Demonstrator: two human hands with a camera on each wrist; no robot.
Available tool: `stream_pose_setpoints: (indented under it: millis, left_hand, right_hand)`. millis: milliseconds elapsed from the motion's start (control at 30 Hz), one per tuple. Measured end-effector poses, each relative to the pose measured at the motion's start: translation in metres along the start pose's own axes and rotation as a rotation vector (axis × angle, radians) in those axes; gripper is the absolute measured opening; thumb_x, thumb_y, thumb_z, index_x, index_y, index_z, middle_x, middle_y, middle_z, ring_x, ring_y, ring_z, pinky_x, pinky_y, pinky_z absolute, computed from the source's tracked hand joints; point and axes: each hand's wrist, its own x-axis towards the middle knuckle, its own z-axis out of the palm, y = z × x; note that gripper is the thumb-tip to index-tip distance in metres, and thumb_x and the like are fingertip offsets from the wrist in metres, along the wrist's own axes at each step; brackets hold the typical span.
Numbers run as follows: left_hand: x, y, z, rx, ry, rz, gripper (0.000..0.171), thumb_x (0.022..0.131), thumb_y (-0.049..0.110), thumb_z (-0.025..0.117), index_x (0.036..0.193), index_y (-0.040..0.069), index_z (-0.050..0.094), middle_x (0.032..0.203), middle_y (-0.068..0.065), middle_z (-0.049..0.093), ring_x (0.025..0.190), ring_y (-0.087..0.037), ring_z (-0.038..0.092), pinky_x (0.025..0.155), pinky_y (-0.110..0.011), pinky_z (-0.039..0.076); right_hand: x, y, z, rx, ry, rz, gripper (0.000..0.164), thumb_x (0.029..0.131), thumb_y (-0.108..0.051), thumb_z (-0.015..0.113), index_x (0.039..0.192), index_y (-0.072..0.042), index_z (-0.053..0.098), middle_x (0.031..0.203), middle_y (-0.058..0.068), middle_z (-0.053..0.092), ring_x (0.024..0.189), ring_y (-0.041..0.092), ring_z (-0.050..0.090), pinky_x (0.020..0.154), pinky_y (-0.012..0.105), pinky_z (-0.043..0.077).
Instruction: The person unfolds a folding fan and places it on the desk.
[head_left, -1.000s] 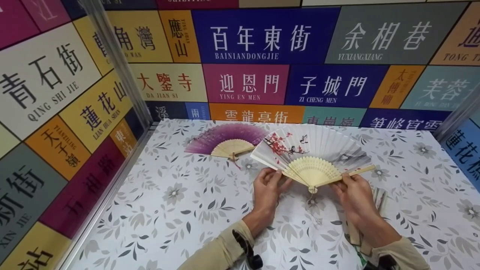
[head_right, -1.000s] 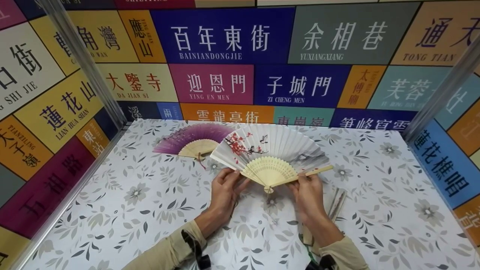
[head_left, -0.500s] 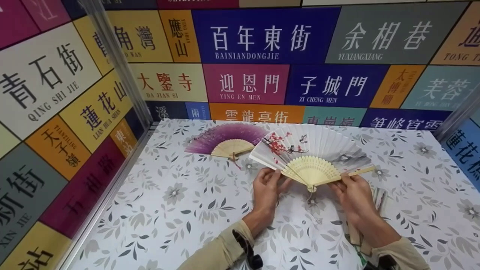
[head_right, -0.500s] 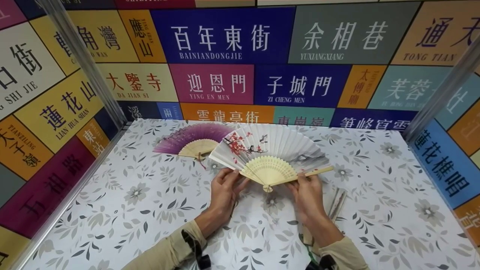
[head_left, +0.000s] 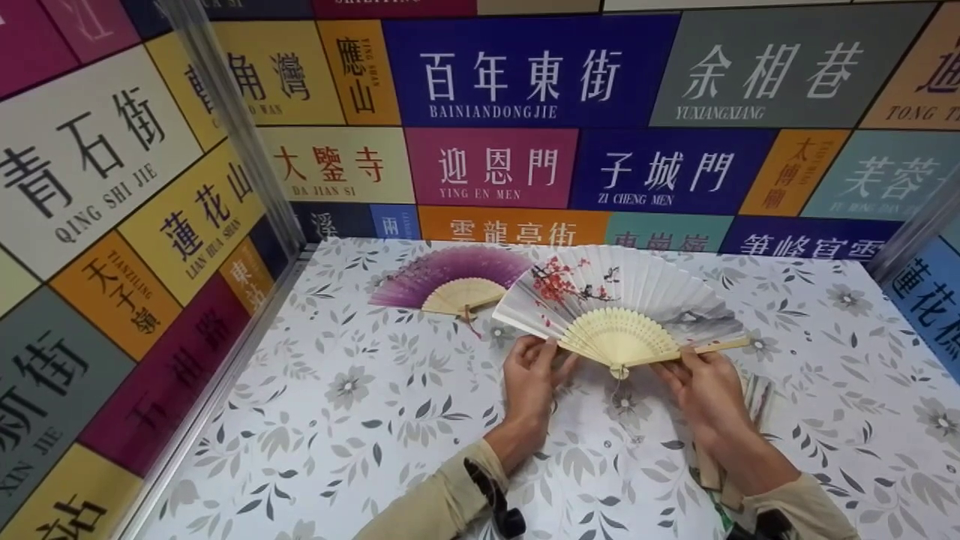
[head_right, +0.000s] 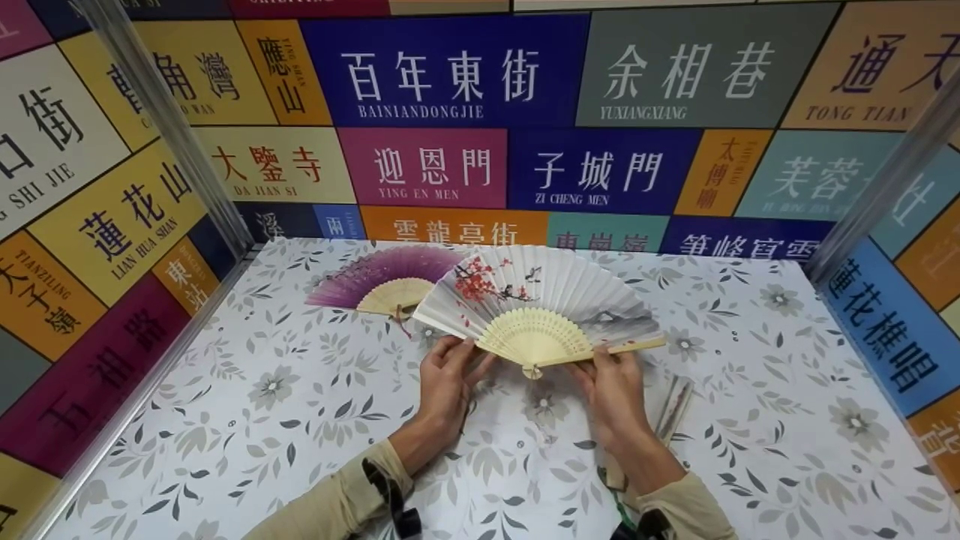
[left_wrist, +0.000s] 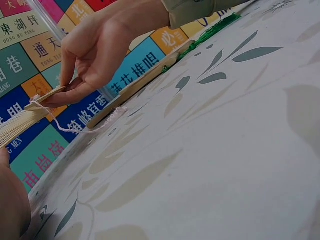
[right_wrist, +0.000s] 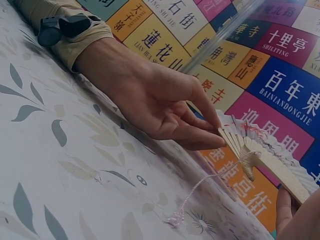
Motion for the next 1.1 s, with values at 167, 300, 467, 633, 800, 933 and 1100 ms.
stream_pose_setpoints:
  millis: [167,300,467,633,800,933,1100]
  left_hand:
    - [0.0006,-0.0001,0.0005,-0.015,0.014,-0.001,0.027,0.097,0.015,0.067,0.117,0.0,0.06,0.116,-0.02,0.067,0.108,-0.031,0.07,0.092,-0.039,0.063]
    - [0.0003,0.0005,0.0003,-0.025,0.022,-0.001,0.026,0.097,0.013,0.066,0.118,-0.001,0.059,0.117,-0.02,0.066,0.109,-0.03,0.07,0.092,-0.039,0.063]
    - [-0.0001,0.0015,0.0007,-0.032,0.035,0.006,0.024,0.098,0.011,0.064,0.118,-0.002,0.058,0.118,-0.02,0.065,0.11,-0.029,0.07,0.093,-0.04,0.063]
    - [0.0002,0.0011,-0.0003,-0.026,0.042,0.003,0.024,0.098,0.011,0.063,0.118,-0.002,0.057,0.118,-0.021,0.065,0.109,-0.03,0.07,0.093,-0.039,0.063]
    - [0.0004,0.0019,-0.0009,-0.019,0.049,-0.007,0.023,0.099,0.011,0.062,0.119,0.0,0.057,0.118,-0.02,0.065,0.11,-0.03,0.07,0.093,-0.038,0.063]
    - [0.0012,0.0014,-0.0012,-0.018,0.065,-0.01,0.023,0.1,0.011,0.061,0.119,-0.001,0.057,0.118,-0.02,0.065,0.109,-0.031,0.07,0.093,-0.039,0.063]
    - [0.0022,0.0013,-0.002,-0.015,0.1,-0.019,0.024,0.1,0.011,0.06,0.12,-0.001,0.055,0.118,-0.02,0.065,0.105,-0.027,0.071,0.093,-0.037,0.063]
  right_hand:
    - [-0.0006,-0.0001,-0.0004,0.032,-0.001,0.016,0.06,0.11,-0.017,0.037,0.157,-0.001,0.005,0.142,0.011,0.047,0.115,0.007,0.064,0.115,0.028,0.047]
    - [-0.0009,0.0,-0.0011,0.038,-0.012,0.019,0.059,0.11,-0.017,0.037,0.157,-0.001,0.005,0.133,0.005,0.054,0.115,0.008,0.065,0.116,0.029,0.046]
    - [-0.0015,0.0015,-0.0025,0.045,-0.032,0.021,0.051,0.11,-0.019,0.037,0.153,-0.002,0.016,0.121,0.001,0.063,0.115,0.011,0.066,0.115,0.029,0.047]
    - [-0.0011,0.0049,-0.0033,0.073,-0.041,-0.002,0.034,0.108,-0.019,0.041,0.139,-0.007,0.03,0.118,0.002,0.068,0.115,0.013,0.067,0.113,0.03,0.049]
    - [-0.0008,0.0053,-0.0031,0.075,-0.036,-0.002,0.043,0.108,-0.02,0.043,0.145,-0.006,0.026,0.119,0.002,0.067,0.116,0.014,0.067,0.113,0.03,0.049]
    - [-0.001,0.0054,-0.0025,0.07,-0.021,0.009,0.038,0.107,-0.02,0.046,0.14,-0.008,0.029,0.122,0.004,0.064,0.117,0.015,0.066,0.114,0.031,0.048]
    - [0.0004,0.0068,-0.001,0.063,-0.011,0.02,0.034,0.106,-0.021,0.049,0.133,-0.006,0.033,0.123,0.007,0.061,0.115,0.017,0.066,0.113,0.029,0.048]
